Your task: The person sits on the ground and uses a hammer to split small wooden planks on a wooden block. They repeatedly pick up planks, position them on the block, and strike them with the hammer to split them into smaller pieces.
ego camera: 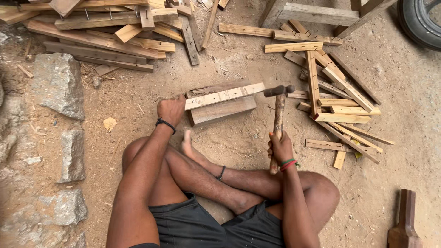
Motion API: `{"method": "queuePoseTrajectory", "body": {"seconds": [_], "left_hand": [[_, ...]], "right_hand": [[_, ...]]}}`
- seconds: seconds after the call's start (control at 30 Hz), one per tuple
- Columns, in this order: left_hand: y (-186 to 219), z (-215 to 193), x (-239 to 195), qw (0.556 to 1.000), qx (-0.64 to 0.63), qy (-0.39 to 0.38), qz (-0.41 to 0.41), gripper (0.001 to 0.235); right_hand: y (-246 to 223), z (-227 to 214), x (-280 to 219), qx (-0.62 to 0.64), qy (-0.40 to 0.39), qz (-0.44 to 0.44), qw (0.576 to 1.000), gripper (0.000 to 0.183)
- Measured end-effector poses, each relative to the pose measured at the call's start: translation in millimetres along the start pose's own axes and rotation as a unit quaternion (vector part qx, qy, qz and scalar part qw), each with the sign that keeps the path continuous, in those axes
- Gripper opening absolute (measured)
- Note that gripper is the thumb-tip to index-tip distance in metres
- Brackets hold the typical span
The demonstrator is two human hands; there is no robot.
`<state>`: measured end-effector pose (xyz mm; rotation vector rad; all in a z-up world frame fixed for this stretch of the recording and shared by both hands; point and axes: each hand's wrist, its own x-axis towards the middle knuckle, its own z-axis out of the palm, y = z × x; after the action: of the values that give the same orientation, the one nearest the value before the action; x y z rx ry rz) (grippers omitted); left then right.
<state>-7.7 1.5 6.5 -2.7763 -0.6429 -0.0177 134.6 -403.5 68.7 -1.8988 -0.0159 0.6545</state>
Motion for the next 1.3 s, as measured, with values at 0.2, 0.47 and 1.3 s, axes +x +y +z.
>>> {"method": "queuePoseTrajectory", "body": {"seconds": [0.2,0.47,1.3], "left_hand": [[-11,-34,-3,0.991,-0.097,-0.071,0.059,0.038],[-3,-69,0,0.972,-0.170,-0.005,0.163,0.051],[65,-39,45,0.986,-0.113,-0.042,0.113,0.102]], "right_hand": [[44,-1,10,0.291,-0.085,0.155,0.940,0.024],[77,6,-21,0.391,-0.079,0.180,0.899,0.023],[81,21,-9,0.308,-0.026,0.110,0.945,0.019]]}}
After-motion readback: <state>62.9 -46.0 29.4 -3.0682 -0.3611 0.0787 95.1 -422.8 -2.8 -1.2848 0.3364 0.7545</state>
